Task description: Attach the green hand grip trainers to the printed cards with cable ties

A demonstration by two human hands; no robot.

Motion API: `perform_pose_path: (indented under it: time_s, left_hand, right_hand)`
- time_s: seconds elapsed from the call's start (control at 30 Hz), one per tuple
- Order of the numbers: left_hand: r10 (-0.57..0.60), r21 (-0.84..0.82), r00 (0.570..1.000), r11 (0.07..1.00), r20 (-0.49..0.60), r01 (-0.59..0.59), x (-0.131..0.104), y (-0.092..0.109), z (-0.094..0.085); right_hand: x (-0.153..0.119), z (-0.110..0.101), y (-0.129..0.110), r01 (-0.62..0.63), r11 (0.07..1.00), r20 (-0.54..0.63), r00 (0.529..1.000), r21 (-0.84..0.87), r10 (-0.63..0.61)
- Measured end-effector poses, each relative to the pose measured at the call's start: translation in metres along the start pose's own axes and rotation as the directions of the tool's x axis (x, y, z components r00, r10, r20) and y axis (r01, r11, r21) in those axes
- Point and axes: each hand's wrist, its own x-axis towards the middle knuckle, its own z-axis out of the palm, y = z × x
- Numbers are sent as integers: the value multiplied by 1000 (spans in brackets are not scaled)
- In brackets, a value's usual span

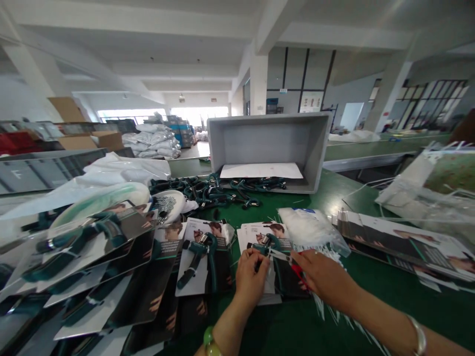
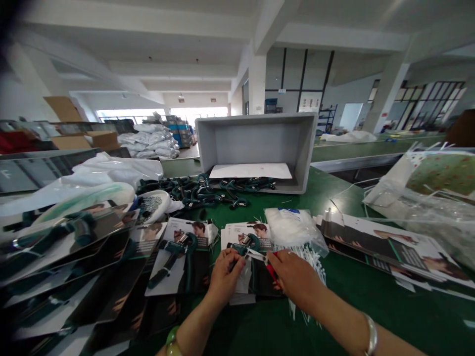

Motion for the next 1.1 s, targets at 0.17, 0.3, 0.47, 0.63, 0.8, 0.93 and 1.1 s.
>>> perform_pose_path:
  time_s: [0.17, 0.3, 0.47, 0.63, 0.8, 0.93, 1.1]
  left_hand:
    - [-26, -95, 999, 995, -39, 22, 3, 0, -1]
    - [-24, -114, 999, 993, -28, 21, 4, 0, -1]
    - [29, -33, 1000, 999, -5, -29, 1, 3, -2]
    - [40, 25, 999, 999, 10, -40, -1, 5, 0]
    - [46, 17, 999, 999, -6, -46, -2, 5, 0]
    - [23, -51, 999, 998, -46, -25, -2, 3, 1]
    - [-54, -135, 990, 990, -130, 37, 0, 2, -2]
  right_hand:
    - [1, -4, 12, 138, 980, -35, 989, -141, -144]
    - [1, -3, 12, 141, 978, -68, 986, -153, -152]
    - [4, 9, 9, 137, 982, -87, 985, -129, -149]
    - [12, 18, 14, 183, 968, -98, 975, -169, -201]
    - [25, 11, 19, 261, 947, -81, 957, -188, -280]
    - [30, 4, 18, 239, 970, 52, 970, -50, -236]
    - [26, -7, 21, 46, 973, 237, 966, 226, -101]
